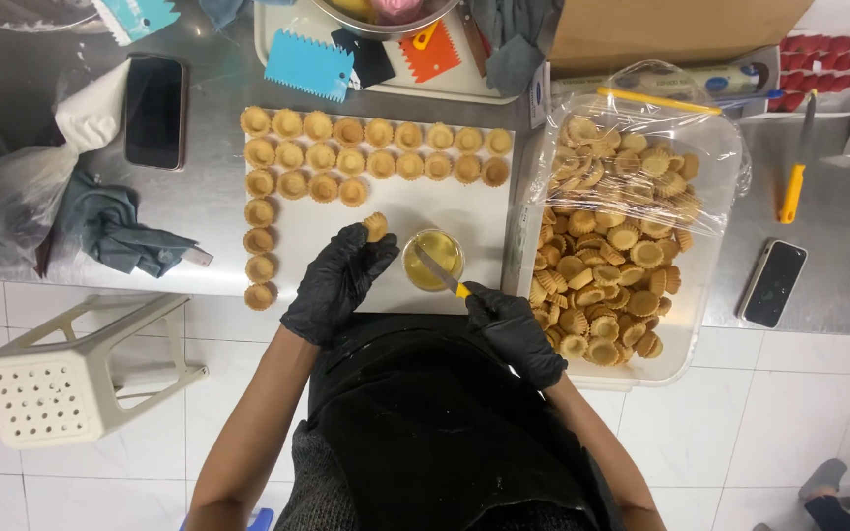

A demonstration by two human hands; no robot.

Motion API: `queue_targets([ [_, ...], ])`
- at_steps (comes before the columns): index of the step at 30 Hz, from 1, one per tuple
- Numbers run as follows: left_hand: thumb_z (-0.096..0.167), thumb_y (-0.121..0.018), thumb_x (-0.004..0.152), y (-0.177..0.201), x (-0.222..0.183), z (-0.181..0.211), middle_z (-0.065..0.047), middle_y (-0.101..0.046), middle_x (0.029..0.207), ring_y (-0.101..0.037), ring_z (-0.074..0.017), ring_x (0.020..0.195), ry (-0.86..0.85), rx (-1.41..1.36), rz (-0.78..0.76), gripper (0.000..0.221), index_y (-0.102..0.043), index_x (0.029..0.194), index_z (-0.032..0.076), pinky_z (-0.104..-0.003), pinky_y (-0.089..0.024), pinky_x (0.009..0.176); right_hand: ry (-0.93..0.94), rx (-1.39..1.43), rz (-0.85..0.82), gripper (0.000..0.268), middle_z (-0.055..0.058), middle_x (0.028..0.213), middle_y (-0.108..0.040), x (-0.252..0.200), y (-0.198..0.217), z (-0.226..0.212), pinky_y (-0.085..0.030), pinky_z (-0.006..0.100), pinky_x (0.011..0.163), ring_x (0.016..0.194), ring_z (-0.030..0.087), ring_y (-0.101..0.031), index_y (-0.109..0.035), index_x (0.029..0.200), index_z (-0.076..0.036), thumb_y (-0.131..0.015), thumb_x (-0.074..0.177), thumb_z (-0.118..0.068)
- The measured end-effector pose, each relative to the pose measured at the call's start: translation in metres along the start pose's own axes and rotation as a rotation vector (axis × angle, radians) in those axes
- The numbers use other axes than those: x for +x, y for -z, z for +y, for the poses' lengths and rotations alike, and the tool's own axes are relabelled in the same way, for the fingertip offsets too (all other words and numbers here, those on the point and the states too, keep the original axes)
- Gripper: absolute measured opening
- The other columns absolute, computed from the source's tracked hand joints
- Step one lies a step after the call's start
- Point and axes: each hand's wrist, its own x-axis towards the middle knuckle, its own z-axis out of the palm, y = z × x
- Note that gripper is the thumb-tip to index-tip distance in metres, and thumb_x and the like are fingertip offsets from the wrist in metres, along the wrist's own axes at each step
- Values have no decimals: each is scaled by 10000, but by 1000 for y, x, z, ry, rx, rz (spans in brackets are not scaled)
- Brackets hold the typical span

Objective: Coat the interior of tart shells with a liquid glaze using a small offset spatula and arrange them on the workstation.

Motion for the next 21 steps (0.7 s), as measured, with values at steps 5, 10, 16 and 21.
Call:
queue_targets([
  [5,214,-653,990,26,12,-14,-87,-693,1106,-682,-246,1008,89,16,110,272,-650,1217,65,-414,-553,967,-356,417,-55,317,49,779,-693,-15,17,17,-469,272,569,644,81,-552,-766,1236,-19,-691,978,-186],
  [10,234,-680,1027,26,17,-21,-74,-665,993,-668,-226,878,103,39,115,220,-655,1174,72,-399,-563,856,-587,729,-86,333,73,690,-688,-35,55,-8,-305,249,427,465,105,-423,-748,1188,27,-654,969,-205],
  [16,181,-659,984,-16,1,-22,-96,-721,1054,-687,-200,891,126,294,96,278,-666,1187,-10,-353,-591,868,-309,776,-26,344,60,839,-715,-66,59,-13,-543,240,728,746,107,-650,-720,1231,39,-661,895,-12],
  [21,141,-666,975,-15,-1,-31,-102,-702,1034,-691,-209,897,191,313,83,268,-647,1191,-17,-360,-592,880,-215,219,131,396,50,799,-667,-71,40,-29,-512,285,682,711,140,-585,-730,1301,-71,-730,906,-87],
])
